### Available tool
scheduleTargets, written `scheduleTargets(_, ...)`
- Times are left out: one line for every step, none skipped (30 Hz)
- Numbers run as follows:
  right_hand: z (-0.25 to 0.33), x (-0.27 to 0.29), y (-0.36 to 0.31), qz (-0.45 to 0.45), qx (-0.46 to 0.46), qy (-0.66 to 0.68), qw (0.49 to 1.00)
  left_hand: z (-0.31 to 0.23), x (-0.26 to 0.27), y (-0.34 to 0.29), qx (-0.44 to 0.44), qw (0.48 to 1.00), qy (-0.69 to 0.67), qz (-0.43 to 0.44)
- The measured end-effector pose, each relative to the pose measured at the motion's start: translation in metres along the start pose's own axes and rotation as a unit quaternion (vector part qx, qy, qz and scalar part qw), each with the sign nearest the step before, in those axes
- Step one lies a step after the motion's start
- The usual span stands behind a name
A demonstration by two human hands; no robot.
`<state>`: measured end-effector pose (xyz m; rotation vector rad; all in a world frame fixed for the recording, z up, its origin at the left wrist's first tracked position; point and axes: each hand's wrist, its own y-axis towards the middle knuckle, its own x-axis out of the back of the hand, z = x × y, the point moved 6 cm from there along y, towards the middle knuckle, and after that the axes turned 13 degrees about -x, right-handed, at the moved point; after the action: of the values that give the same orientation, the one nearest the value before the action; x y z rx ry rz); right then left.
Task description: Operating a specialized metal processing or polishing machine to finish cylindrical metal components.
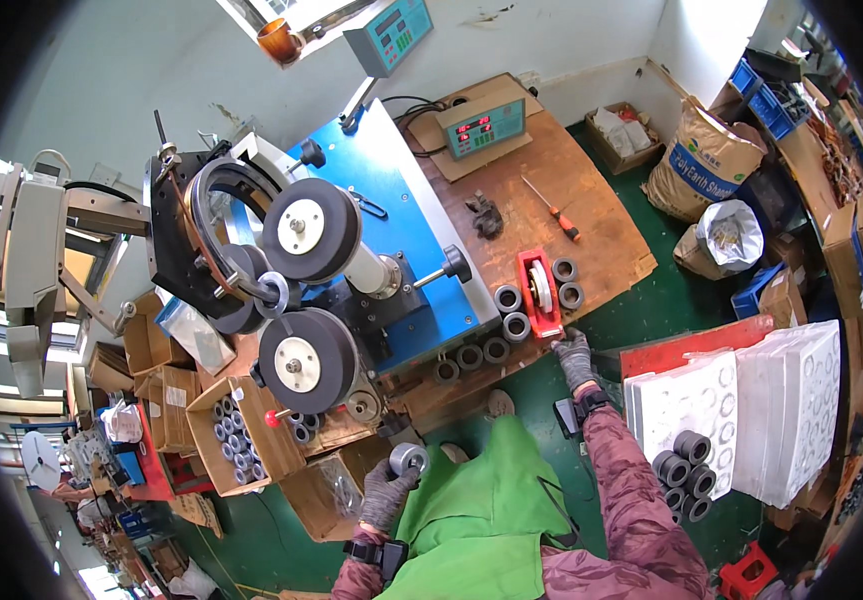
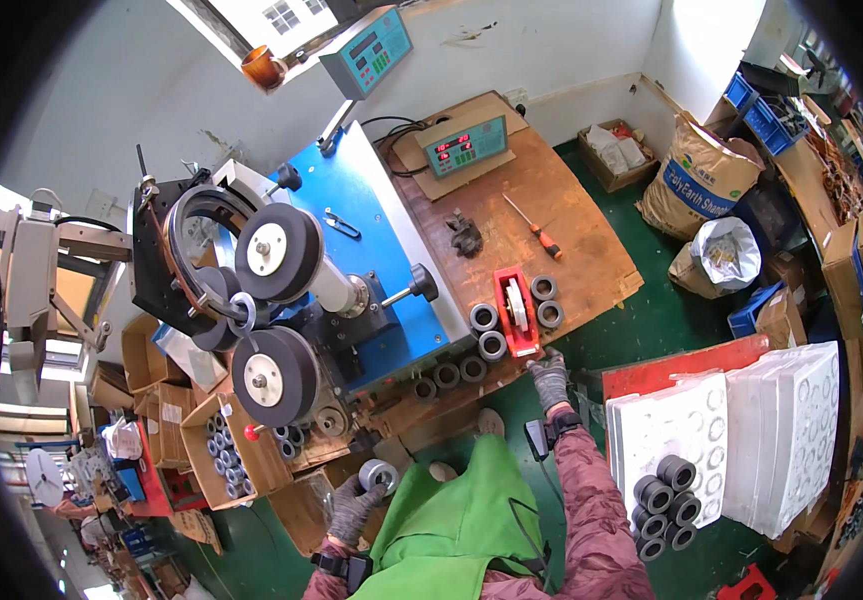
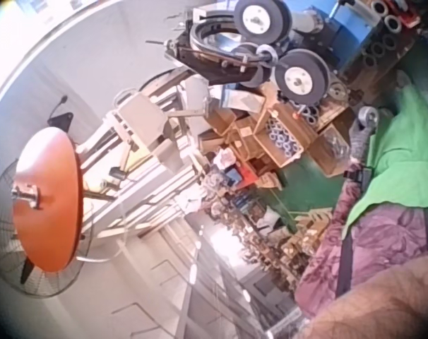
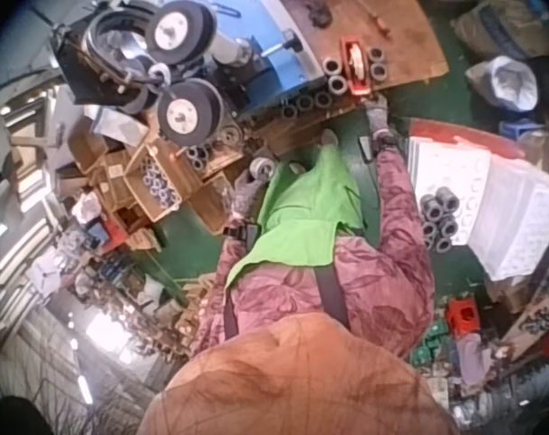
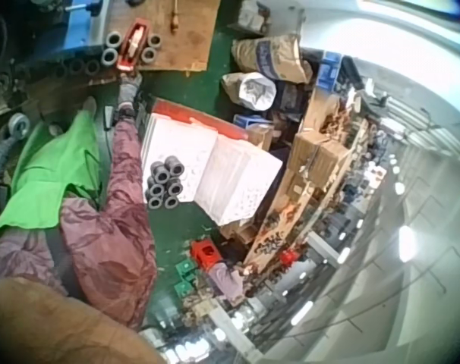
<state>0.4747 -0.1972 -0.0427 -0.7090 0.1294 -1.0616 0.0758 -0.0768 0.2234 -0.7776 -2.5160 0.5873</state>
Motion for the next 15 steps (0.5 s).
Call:
scheduleTargets(0.003,-0.004,-0.005,-0.033,0.025,0.013,0.999,0.001,0.0,0.0,0.002,1.0,0.001,-0.003)
scheduleTargets(0.007,-0.004,-0.009,-0.065,0.051,0.026,0.996,0.002,0.0,0.0,0.004,1.0,0.004,0.0)
scheduleTargets(0.012,-0.007,-0.014,-0.061,0.05,0.026,0.997,0.004,0.001,-0.002,0.007,1.0,0.006,0.001)
scheduleTargets(-0.003,-0.024,-0.014,0.065,-0.136,0.109,0.982,0.009,0.005,-0.005,0.01,1.0,0.005,-0.007)
scheduleTargets(-0.015,-0.046,-0.028,0.187,-0.316,0.183,0.912,0.017,0.007,-0.007,0.019,1.0,-0.008,-0.006)
scheduleTargets(-0.016,-0.036,-0.011,0.179,-0.053,-0.218,0.958,0.014,0.0,-0.005,0.021,1.0,-0.019,0.013)
scheduleTargets(-0.089,-0.01,0.013,0.099,-0.241,0.111,0.959,0.001,-0.015,0.009,0.007,0.999,-0.018,0.047)
scheduleTargets(-0.089,-0.001,0.008,0.031,-0.138,0.027,0.99,0.001,-0.013,0.01,-0.002,0.999,0.001,0.039)
scheduleTargets(-0.065,0.001,-0.012,-0.03,-0.03,-0.059,0.997,0.002,-0.008,0.001,-0.006,1.0,0.019,0.023)
scheduleTargets(-0.049,-0.001,-0.027,-0.016,-0.032,-0.115,0.993,0.001,-0.004,0.001,-0.021,0.998,0.066,0.004)
scheduleTargets(-0.03,-0.008,-0.05,-0.004,-0.035,-0.173,0.984,0.001,-0.001,0.001,-0.012,0.998,0.065,-0.015)
scheduleTargets(-0.022,-0.015,-0.054,0.089,-0.064,-0.112,0.988,-0.01,-0.004,0.005,-0.072,0.99,0.119,-0.002)
scheduleTargets(-0.014,-0.019,-0.064,0.154,-0.067,-0.137,0.976,-0.021,-0.005,0.006,-0.13,0.976,0.173,0.013)
scheduleTargets(0.028,-0.044,-0.099,0.251,-0.037,-0.173,0.952,-0.026,-0.002,0.005,-0.161,0.97,0.18,0.012)
scheduleTargets(0.071,-0.061,-0.137,0.338,-0.005,-0.204,0.919,-0.034,-0.003,0.004,-0.197,0.963,0.185,0.019)
